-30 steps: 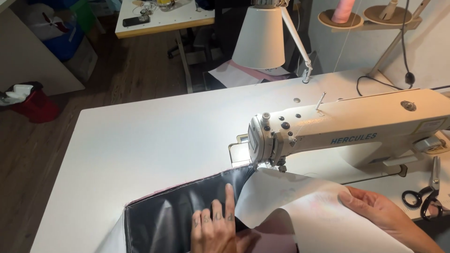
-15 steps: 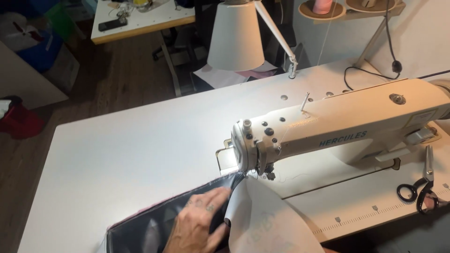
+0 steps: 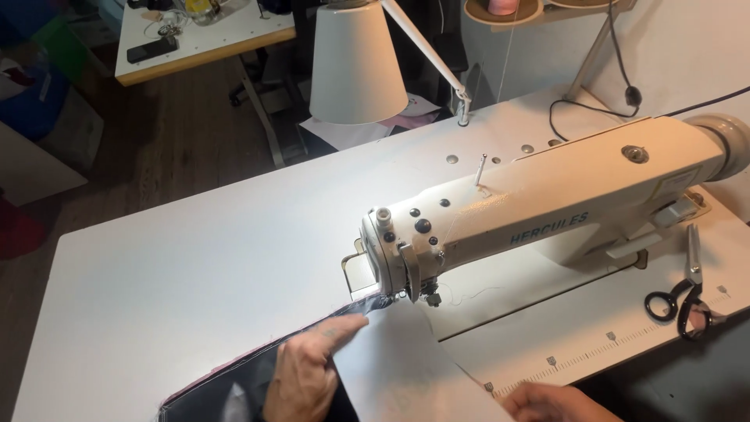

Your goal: Sewing pieces of leather together using an industrial sewing machine to assemble a bag.

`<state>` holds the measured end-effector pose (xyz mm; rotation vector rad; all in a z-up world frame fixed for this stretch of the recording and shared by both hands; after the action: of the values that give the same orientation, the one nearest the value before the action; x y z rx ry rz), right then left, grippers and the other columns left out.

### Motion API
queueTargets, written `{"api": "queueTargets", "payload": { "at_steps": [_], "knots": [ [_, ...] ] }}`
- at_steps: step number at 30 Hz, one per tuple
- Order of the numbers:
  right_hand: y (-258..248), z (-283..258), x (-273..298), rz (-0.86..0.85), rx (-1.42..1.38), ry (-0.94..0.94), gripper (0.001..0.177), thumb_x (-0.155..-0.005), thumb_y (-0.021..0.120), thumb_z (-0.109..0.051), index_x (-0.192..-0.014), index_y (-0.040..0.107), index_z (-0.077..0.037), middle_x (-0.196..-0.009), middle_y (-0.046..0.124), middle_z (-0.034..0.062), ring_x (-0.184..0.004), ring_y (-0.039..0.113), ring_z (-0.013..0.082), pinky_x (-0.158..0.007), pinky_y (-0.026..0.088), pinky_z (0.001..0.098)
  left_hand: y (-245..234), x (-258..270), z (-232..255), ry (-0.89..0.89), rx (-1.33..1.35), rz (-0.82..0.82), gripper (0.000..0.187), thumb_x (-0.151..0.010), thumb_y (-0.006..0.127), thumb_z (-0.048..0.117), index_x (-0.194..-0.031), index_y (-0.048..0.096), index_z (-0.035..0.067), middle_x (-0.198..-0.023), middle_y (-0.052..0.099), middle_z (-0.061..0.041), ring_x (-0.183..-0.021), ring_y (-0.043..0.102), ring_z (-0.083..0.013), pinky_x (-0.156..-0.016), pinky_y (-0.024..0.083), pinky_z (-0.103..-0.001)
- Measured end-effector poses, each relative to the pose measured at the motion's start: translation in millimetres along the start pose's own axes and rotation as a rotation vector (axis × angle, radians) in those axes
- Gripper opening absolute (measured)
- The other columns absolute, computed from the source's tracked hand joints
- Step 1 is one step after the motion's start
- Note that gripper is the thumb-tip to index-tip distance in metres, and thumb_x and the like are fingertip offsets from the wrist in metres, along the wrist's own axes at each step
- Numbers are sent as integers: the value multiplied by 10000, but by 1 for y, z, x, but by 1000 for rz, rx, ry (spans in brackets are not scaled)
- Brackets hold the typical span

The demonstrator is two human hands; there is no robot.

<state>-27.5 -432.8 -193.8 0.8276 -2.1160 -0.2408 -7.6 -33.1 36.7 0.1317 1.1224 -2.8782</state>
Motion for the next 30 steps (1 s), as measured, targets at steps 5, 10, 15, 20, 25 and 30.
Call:
{"api": "queueTargets", "payload": {
  "at_steps": [5, 10, 15, 20, 25, 30],
  "knots": [
    [139, -122, 19, 175, 391, -45, 560, -886, 722, -352, -1329, 604, -31, -913, 743, 118, -839, 706, 147, -770, 585, 299, -18, -26, 31, -181, 82, -221, 265, -924, 652, 214, -1152, 778, 169, -1102, 814, -119, -1001, 803, -241, -946, 618, -354],
    [168, -127, -14, 418, 356, 2, 596, -876, 745, -462, -1270, 589, -43, -958, 785, 149, -807, 741, 184, -746, 615, 324, 2, -23, -32, -347, 73, -318, 297, -918, 692, 307, -1188, 785, 226, -1004, 854, -92, -925, 829, -228, -872, 645, -352],
    [173, -110, -32, 542, 248, -173, 385, -872, 747, -288, -1022, 748, 66, -808, 764, 120, -710, 666, 120, -676, 554, 304, 1, -16, -25, 133, 343, -270, 289, -866, 742, 179, -1137, 783, 87, -1256, 767, -132, -1164, 749, -256, -995, 592, -382],
    [183, -96, -52, 543, 244, -201, 320, -891, 748, -228, -1007, 759, 69, -663, 689, 78, -619, 607, 102, -626, 494, 270, 0, -34, -46, 114, 338, -151, 319, -832, 769, 246, -1122, 781, 114, -1168, 815, -110, -1038, 810, -229, -895, 655, -350],
    [223, -103, -62, 542, 156, -239, 317, -893, 746, -248, -969, 749, 60, -613, 598, 84, -541, 516, 134, -541, 399, 318, 9, -49, -73, -132, 389, -175, 344, -771, 779, 289, -1073, 779, 127, -1040, 853, -86, -855, 847, -201, -767, 695, -317],
    [243, -127, -46, 597, 395, -79, 351, -909, 705, -331, -934, 757, 15, -739, 762, 119, -706, 724, 145, -755, 539, 283, 8, -68, -78, -91, 547, -270, 291, -828, 748, 202, -1088, 747, 74, -990, 813, -96, -835, 809, -197, -708, 673, -314]
  ]
}}
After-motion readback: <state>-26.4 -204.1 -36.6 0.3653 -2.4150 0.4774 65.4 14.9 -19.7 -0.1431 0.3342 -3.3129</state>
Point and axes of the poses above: each hand's wrist, its own x-axis away from the middle knuckle, its own y-axis out of the palm, z = x × y, the point moved 5 cm from there along -x, towards the middle knuckle
